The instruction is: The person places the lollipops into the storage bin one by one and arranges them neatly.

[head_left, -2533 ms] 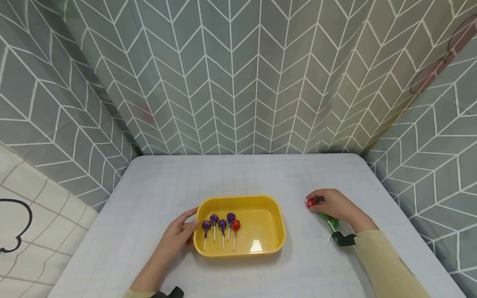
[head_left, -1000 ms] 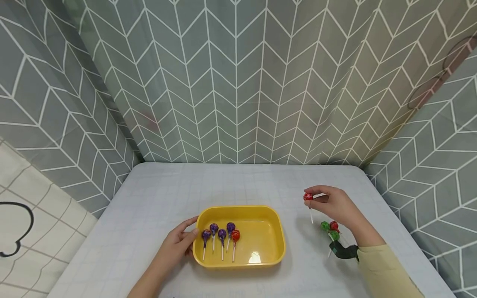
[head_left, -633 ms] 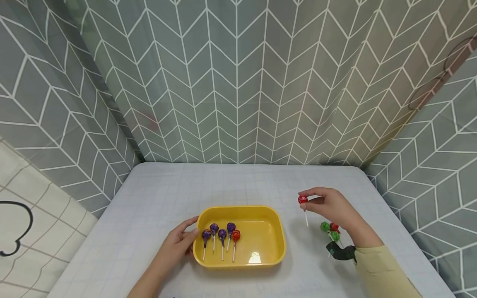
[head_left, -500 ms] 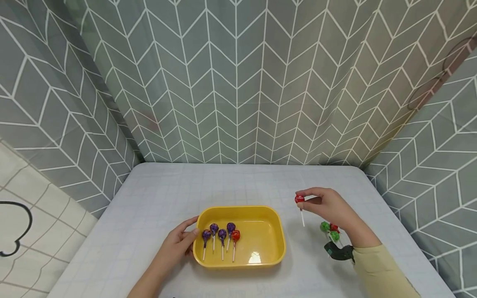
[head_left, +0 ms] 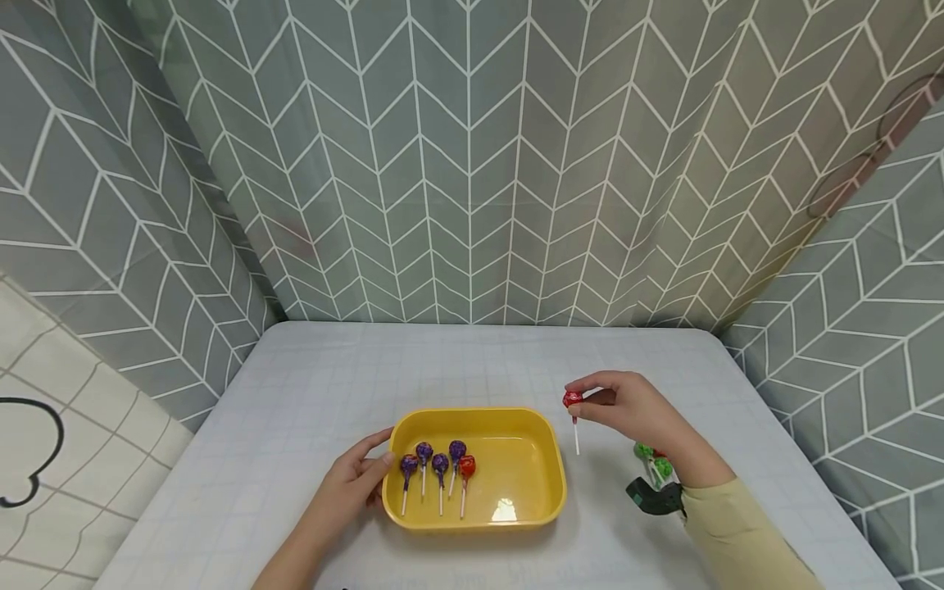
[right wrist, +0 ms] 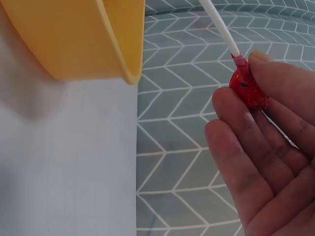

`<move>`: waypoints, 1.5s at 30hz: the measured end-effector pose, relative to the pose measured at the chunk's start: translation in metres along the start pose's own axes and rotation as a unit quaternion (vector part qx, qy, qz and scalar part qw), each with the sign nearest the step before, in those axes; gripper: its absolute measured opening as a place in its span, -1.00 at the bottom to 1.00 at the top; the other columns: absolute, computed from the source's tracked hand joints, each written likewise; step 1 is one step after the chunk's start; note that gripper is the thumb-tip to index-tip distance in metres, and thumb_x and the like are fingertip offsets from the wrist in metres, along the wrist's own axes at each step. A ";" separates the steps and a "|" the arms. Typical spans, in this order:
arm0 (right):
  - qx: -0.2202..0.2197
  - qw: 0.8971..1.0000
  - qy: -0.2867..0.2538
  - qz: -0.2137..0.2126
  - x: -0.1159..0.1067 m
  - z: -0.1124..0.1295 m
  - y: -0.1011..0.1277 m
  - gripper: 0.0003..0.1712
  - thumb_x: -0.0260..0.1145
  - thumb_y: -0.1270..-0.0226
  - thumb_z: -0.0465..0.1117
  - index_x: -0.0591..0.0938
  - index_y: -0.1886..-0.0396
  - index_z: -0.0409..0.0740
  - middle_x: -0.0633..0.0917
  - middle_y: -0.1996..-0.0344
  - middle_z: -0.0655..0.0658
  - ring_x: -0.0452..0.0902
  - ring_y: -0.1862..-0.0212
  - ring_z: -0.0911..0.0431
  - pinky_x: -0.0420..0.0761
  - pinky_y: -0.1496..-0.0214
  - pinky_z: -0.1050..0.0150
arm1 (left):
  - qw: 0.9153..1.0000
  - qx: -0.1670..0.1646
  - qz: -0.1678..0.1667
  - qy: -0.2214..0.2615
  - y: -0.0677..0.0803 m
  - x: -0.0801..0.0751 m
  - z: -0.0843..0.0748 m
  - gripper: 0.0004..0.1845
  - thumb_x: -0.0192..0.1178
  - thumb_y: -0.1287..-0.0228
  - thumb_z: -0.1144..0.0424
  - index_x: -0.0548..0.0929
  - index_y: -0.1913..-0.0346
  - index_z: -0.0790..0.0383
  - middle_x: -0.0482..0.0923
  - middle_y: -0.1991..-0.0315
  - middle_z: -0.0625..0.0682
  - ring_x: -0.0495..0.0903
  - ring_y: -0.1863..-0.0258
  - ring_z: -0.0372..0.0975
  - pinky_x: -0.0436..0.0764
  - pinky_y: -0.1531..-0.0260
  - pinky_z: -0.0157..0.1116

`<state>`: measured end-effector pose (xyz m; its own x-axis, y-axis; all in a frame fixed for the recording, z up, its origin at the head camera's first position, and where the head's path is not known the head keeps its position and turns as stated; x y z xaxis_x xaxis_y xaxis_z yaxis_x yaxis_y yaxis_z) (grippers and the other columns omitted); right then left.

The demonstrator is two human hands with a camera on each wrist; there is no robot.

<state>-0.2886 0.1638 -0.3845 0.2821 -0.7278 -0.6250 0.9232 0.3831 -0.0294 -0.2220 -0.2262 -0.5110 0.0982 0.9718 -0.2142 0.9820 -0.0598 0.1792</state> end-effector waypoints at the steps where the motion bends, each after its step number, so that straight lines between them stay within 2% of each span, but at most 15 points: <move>1: -0.007 1.000 -0.003 0.004 0.002 0.002 -0.001 -0.58 0.51 -0.18 0.00 0.71 0.01 -0.06 0.73 0.17 0.01 0.70 0.17 0.14 0.66 0.13 0.28 | 1.000 0.001 0.000 0.000 0.000 0.000 0.000 -0.40 0.19 -0.39 -0.09 0.37 -0.42 -0.02 0.65 0.42 0.15 0.54 0.55 -0.09 0.59 0.53 -0.25; 5: -0.030 0.999 -0.011 0.022 0.008 0.011 -0.005 -0.63 0.52 -0.18 -0.04 0.71 0.04 -0.03 0.73 0.21 0.03 0.70 0.18 0.06 0.65 0.14 0.30 | 1.000 0.001 0.002 0.000 0.000 0.000 -0.001 -0.40 0.18 -0.40 -0.09 0.36 -0.42 -0.03 0.65 0.42 0.16 0.54 0.55 -0.09 0.59 0.53 -0.25; 15: -0.065 0.995 -0.008 0.071 0.028 0.032 -0.015 -0.68 0.50 -0.21 -0.07 0.71 0.09 -0.08 0.73 0.26 0.03 0.69 0.25 0.13 0.65 0.15 0.29 | 1.000 -0.003 0.003 0.000 0.001 0.000 -0.001 -0.41 0.18 -0.40 -0.08 0.36 -0.42 -0.03 0.64 0.44 0.16 0.52 0.56 -0.09 0.58 0.54 -0.25; 22: -0.058 0.994 0.012 0.087 0.043 0.042 -0.024 -0.75 0.53 -0.17 -0.10 0.73 0.16 0.02 0.71 0.28 0.08 0.69 0.29 0.17 0.66 0.20 0.31 | 1.000 0.000 0.006 0.000 0.001 0.000 -0.002 -0.44 0.15 -0.44 -0.03 0.36 -0.42 -0.02 0.65 0.43 0.16 0.53 0.56 -0.10 0.59 0.53 -0.25; 38: -0.070 0.990 0.041 0.118 0.078 0.057 -0.048 -0.79 0.57 -0.11 -0.13 0.71 0.26 0.07 0.70 0.35 0.16 0.69 0.27 0.24 0.65 0.20 0.33 | 1.000 0.000 0.011 0.006 0.002 0.000 -0.004 -0.43 0.17 -0.42 -0.06 0.37 -0.41 -0.03 0.65 0.43 0.17 0.53 0.54 -0.09 0.58 0.53 -0.26; 45: -0.074 0.984 0.053 0.154 0.095 0.056 -0.057 -0.82 0.54 -0.16 -0.14 0.75 0.23 0.07 0.71 0.36 0.20 0.67 0.30 0.29 0.63 0.17 0.36 | 1.000 0.003 0.009 0.006 0.000 -0.001 -0.003 -0.44 0.17 -0.42 -0.04 0.37 -0.41 -0.04 0.65 0.43 0.17 0.54 0.54 -0.09 0.59 0.53 -0.25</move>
<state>-0.2997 0.0410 -0.3980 0.5064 -0.5036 -0.6999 0.7482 0.6601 0.0663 -0.2221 -0.2264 -0.5081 0.1141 0.9731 -0.1999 0.9811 -0.0787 0.1769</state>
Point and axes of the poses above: each hand's wrist, its own y-axis away from the middle knuckle, its own x-axis out of the palm, z = x × y, the point moved 6 cm from there along -y, towards the middle knuckle
